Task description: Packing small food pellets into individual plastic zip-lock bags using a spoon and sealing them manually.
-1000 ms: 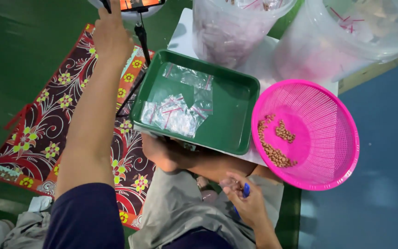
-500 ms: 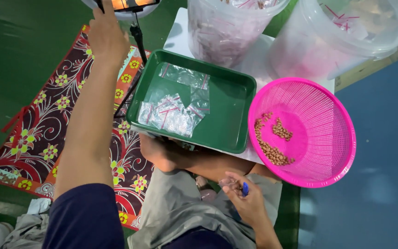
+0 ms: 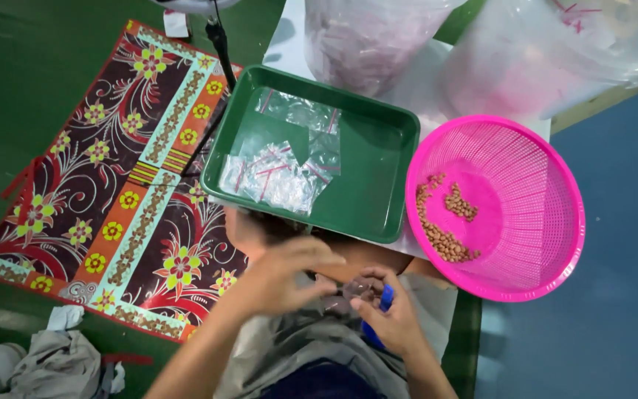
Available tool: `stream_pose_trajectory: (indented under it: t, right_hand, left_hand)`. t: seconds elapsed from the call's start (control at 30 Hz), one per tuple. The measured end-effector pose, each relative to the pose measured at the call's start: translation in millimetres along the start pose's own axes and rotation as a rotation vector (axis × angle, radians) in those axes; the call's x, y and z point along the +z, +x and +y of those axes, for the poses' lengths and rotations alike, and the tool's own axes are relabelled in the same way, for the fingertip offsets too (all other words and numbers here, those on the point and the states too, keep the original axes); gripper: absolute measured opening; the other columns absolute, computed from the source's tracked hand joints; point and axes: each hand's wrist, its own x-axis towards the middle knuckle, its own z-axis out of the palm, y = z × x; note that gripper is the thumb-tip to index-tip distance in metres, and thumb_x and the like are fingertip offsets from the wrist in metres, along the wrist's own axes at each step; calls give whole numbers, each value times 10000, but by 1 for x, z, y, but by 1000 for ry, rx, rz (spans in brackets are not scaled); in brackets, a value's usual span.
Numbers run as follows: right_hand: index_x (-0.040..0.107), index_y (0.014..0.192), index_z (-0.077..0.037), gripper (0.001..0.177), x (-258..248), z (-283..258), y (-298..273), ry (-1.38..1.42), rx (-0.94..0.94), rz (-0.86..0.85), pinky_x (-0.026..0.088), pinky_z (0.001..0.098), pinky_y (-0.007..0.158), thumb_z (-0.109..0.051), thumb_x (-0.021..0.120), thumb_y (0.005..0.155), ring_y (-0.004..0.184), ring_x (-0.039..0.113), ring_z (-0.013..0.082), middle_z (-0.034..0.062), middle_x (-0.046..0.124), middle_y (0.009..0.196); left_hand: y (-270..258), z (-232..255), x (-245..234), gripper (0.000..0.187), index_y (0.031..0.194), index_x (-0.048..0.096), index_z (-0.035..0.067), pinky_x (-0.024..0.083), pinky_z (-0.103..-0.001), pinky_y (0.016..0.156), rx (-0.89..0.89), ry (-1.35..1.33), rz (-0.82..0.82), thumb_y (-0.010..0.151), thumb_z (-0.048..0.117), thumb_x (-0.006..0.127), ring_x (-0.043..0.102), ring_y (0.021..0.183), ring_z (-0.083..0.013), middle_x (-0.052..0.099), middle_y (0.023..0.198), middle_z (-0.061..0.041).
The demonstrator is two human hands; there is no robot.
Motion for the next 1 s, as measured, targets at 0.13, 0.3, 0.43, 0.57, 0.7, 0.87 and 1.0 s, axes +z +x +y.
stream_pose_trajectory:
  t: [0.13, 0.3, 0.43, 0.57, 0.7, 0.87, 1.0]
  right_hand:
    - [523, 1234, -25, 471, 0, 5, 3, 8, -5, -90, 497, 278, 747, 84, 724, 822, 840, 579, 156, 117, 646, 1066]
    - [571, 1215, -11, 400, 8, -1, 3, 11, -5, -221, 466, 254, 743, 63, 712, 849, 868, 562, 142, 108, 664, 1082]
    - [595, 1212, -3, 383, 11, -2, 1, 45, -22, -222, 465, 259, 755, 25, 740, 860, 879, 567, 146, 118, 683, 1121]
    - [672, 1259, 37, 396, 12, -9, -3, -67, -49, -136, 441, 232, 666, -11, 701, 866, 750, 531, 115, 68, 669, 959]
    - [757, 1200, 23, 373, 12, -9, -5, -237, -91, 7, 379, 219, 532, -2, 747, 828, 595, 462, 82, -4, 603, 690]
    - [787, 950, 18, 141, 17, -20, -2, -359, -278, 6, 544, 265, 712, 0, 736, 820, 795, 709, 165, 82, 814, 967]
    - [771, 998, 23, 246, 16, -19, -2, -355, -255, -23, 504, 247, 642, 35, 756, 753, 723, 659, 145, 74, 791, 930]
  left_hand:
    - [-23, -6, 18, 476, 1246, 702, 99, 564, -301, 850, -84, -156, -26, 786, 103, 824, 661, 981, -205, 645, 1219, -69]
    - [-33, -6, 21, 335, 1163, 744, 108, 542, -323, 863, -111, -182, -75, 830, 79, 766, 665, 989, -212, 672, 1185, -28]
    - [-27, -6, 20, 177, 1014, 769, 119, 542, -324, 820, -75, -156, -115, 839, 87, 766, 669, 923, -219, 682, 1126, -36]
    - [-18, -6, 25, 140, 967, 717, 54, 535, -332, 785, -59, -59, -89, 834, 92, 742, 660, 895, -240, 680, 1099, -48]
    - [-16, -9, 32, 127, 951, 732, 69, 503, -340, 684, -36, 26, -60, 841, 131, 749, 622, 758, -236, 702, 908, -38]
    - [-18, -5, 31, 214, 987, 731, 63, 523, -321, 662, -112, -52, -60, 776, 62, 764, 648, 730, -207, 732, 886, -46]
    - [-20, -5, 33, 319, 1060, 728, 78, 551, -322, 650, -139, -69, -23, 750, 51, 798, 680, 709, -199, 746, 890, -65]
